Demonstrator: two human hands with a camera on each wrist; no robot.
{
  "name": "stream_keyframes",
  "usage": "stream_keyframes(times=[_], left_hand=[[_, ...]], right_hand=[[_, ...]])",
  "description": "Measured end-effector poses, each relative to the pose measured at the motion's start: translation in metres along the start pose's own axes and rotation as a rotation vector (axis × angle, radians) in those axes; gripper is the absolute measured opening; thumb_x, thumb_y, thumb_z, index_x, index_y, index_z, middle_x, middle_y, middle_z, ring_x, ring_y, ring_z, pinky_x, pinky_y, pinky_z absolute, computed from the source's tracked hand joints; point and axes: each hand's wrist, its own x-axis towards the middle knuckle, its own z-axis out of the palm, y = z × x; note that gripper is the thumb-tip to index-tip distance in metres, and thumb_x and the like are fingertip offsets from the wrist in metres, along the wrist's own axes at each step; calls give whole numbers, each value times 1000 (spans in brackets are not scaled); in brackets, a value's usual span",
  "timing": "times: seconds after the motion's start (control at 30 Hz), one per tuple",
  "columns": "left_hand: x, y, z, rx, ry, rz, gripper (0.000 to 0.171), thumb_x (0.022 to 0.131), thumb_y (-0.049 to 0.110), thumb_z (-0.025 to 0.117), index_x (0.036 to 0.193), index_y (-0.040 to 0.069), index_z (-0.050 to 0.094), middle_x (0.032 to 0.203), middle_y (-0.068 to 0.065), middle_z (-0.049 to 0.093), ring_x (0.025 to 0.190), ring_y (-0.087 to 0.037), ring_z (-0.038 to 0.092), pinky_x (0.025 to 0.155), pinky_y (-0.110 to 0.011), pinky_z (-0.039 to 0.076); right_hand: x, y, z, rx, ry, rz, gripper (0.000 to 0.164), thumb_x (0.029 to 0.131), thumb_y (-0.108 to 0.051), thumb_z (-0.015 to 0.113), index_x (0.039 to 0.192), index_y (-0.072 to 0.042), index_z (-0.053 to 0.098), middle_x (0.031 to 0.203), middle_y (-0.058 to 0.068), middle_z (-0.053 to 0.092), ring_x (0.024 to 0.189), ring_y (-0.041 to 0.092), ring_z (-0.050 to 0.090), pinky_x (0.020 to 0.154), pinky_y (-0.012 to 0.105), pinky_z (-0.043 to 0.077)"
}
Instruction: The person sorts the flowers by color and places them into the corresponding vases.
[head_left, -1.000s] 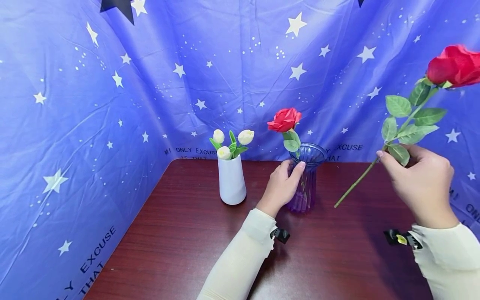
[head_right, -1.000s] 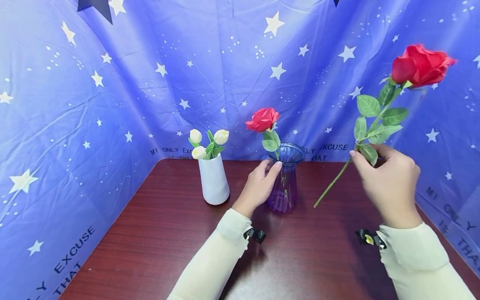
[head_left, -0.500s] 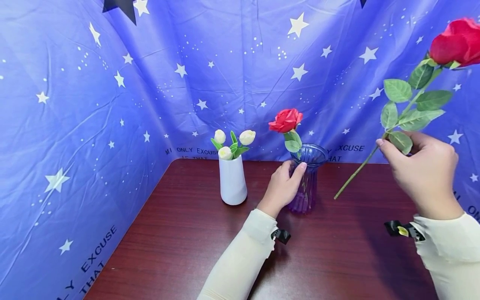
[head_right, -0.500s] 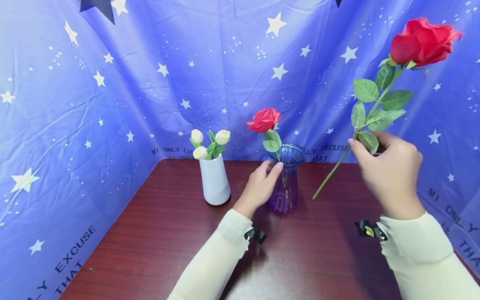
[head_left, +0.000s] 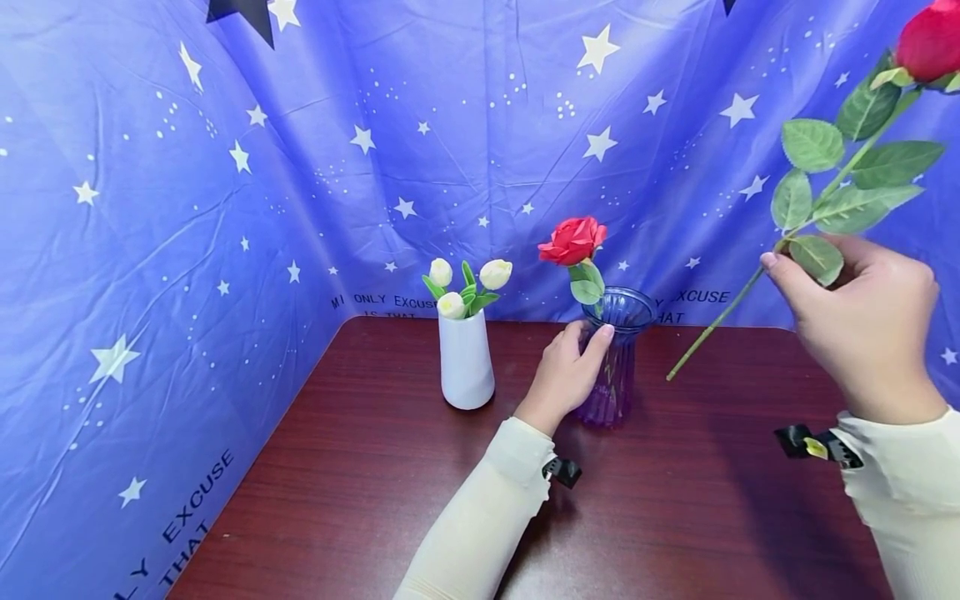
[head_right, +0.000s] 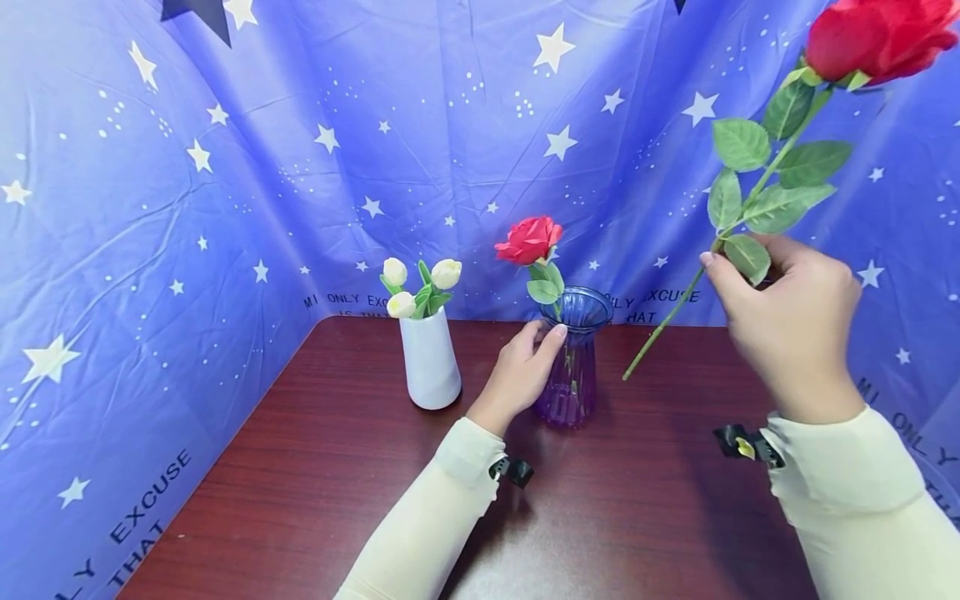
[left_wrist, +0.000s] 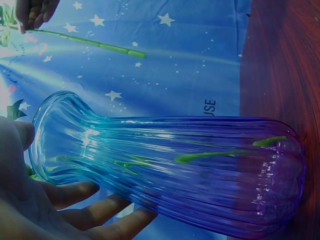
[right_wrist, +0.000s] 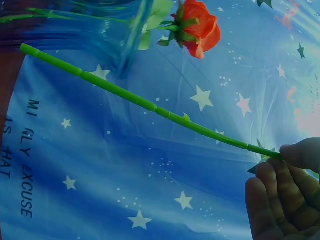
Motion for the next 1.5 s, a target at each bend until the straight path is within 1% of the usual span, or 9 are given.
stream_keyframes(times=[0.13,0.23,0.5,0.67,0.77,0.87,1.17,1.33,1.5], left_hand=[[0,0,0,3,2,3,71,102,69,39,144,15,56,139,-6,65,131,-20,60,111,-40,48],[0,-1,1,3,-5,-2,72,102,70,38,145,14,55,140,-7,64,132,-21,59,112,-41,48],[0,-1,1,5,-11,-9,73,102,70,38,146,14,54,140,-6,64,132,-20,59,111,-41,48],[0,1,1,0,-9,-11,72,102,70,38,145,14,55,139,-5,64,130,-19,60,110,-40,49],[0,1,1,0,-12,-16,73,102,70,38,146,15,54,140,-5,64,131,-19,59,111,-41,49],[0,1,1,0,-14,-18,73,102,70,37,146,14,54,140,-5,64,131,-19,59,111,-41,49],[0,0,2,3,-9,-17,73,102,71,37,145,15,55,139,-5,64,130,-19,60,110,-41,49],[0,-1,2,2,-8,-12,73,102,71,37,145,16,55,139,-5,64,130,-19,60,110,-41,49],[0,-1,2,3,-10,-9,73,102,71,37,145,16,55,139,-5,64,130,-19,60,110,-41,49]], right_hand=[[4,-7,-1,27,12,2,9,82,-30,84,86,-26,77,52,-35,49,45,-13,39,51,8,32],[6,-14,-3,51,17,11,10,81,-27,84,85,-31,76,55,-35,51,47,-12,41,54,7,34],[13,-26,-7,107,31,53,9,81,-24,84,87,-30,81,59,-35,56,54,-9,45,61,9,38],[18,-31,-8,189,27,72,12,81,-19,84,93,-20,84,64,-32,62,59,-8,51,64,8,42],[21,-36,-8,250,21,94,15,82,-15,84,97,-14,84,68,-28,66,59,-6,54,62,7,44],[23,-40,-9,282,19,108,15,82,-13,83,97,-13,84,68,-25,66,57,-4,52,58,7,43],[27,-49,-8,284,24,112,16,82,-15,83,98,-14,84,69,-26,67,59,-4,53,62,9,44],[30,-52,-5,265,39,73,16,81,-18,84,97,-15,85,69,-30,66,60,-6,54,66,10,44],[32,-54,-2,212,51,26,13,81,-23,85,93,-19,85,66,-34,63,57,-8,50,63,11,40]])
